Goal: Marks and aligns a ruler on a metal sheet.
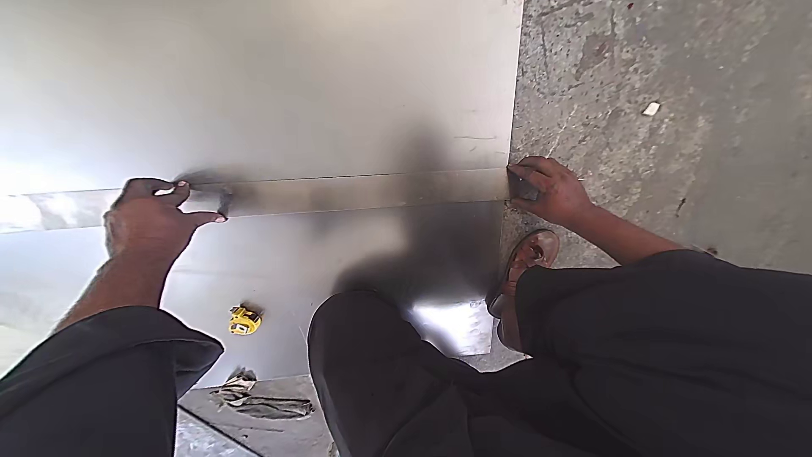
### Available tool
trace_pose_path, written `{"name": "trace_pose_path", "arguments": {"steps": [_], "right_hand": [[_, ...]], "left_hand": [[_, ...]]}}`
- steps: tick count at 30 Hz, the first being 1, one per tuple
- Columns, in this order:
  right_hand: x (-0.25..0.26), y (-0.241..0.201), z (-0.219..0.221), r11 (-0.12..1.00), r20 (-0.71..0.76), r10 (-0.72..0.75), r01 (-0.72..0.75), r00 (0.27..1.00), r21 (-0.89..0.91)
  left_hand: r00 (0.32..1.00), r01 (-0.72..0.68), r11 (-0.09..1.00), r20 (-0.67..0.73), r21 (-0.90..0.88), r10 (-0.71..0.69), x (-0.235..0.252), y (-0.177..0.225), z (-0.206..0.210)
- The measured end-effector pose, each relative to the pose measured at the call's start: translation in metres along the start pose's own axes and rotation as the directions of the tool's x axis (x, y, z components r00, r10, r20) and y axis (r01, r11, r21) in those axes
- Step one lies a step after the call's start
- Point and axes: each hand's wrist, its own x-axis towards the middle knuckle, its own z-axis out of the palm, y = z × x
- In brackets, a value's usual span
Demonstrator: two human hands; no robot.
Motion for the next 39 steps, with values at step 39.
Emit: {"name": "trace_pose_path", "arguments": {"steps": [39], "right_hand": [[-0.011,0.018,0.010,1.000,0.028,0.010,-0.010,1.000,0.005]], "left_hand": [[0.997,-0.011,0.992,0.076,0.126,0.002,-0.008,0.031,-0.029]]}}
